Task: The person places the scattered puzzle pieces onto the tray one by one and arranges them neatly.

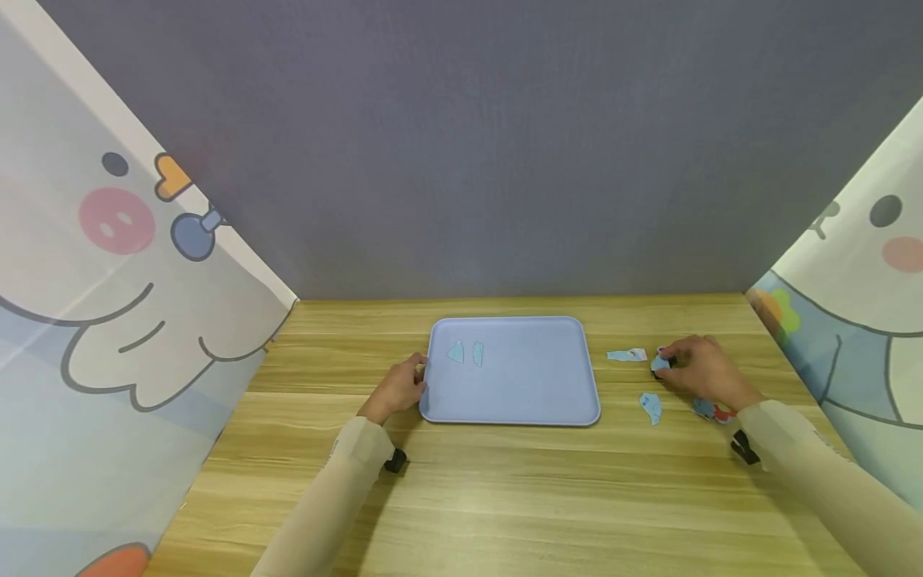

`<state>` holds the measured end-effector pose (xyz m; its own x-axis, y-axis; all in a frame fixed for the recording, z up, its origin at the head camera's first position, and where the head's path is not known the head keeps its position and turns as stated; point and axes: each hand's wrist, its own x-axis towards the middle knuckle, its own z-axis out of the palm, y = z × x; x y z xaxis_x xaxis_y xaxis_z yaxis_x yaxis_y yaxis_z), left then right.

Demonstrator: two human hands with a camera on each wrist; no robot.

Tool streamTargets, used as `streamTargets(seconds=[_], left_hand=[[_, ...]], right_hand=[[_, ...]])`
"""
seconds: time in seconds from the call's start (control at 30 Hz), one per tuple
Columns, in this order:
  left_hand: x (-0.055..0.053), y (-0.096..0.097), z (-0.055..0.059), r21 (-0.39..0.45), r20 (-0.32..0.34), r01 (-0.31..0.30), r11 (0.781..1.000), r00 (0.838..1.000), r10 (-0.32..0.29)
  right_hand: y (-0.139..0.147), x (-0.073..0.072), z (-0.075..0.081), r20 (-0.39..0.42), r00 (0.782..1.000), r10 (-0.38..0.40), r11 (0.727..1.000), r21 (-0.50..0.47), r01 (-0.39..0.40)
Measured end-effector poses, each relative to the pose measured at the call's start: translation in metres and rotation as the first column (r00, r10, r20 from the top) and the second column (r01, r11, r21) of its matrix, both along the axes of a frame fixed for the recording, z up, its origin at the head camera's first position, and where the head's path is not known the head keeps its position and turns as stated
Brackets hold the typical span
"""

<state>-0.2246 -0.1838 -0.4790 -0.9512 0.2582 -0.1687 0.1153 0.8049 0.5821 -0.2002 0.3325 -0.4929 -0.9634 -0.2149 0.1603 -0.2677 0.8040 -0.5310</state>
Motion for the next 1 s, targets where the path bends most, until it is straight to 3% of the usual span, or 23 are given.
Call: streamTargets(seconds=[0.13, 0.47, 0.7, 1.0], left_hand=[[0.000, 0.000, 0.000, -0.006, 0.001, 0.000, 1.000, 1.000, 0.000], [-0.001, 0.000, 0.000, -0.018, 0.001, 0.001, 1.000, 1.000, -0.001], [-0.001, 0.000, 0.000, -0.025, -0.004, -0.001, 1.000, 1.000, 0.001], [-0.002, 0.000, 0.000, -0.042, -0.016, 0.011, 0.999, 1.000, -0.011]], right_hand=[[-0.009, -0.001, 0.007, -0.070, 0.997, -0.010, 1.000, 0.008, 0.011], [-0.036, -0.004, 0.019, -0.106, 0.994, 0.016, 0.999, -0.027, -0.019], [-0.068, -0.017, 0.019, -0.172, 0.983, 0.064, 0.992, -0.093, -0.081], [-0.111, -0.034, 0.018, -0.149, 0.976, 0.160, 0.975, -0.132, -0.180]])
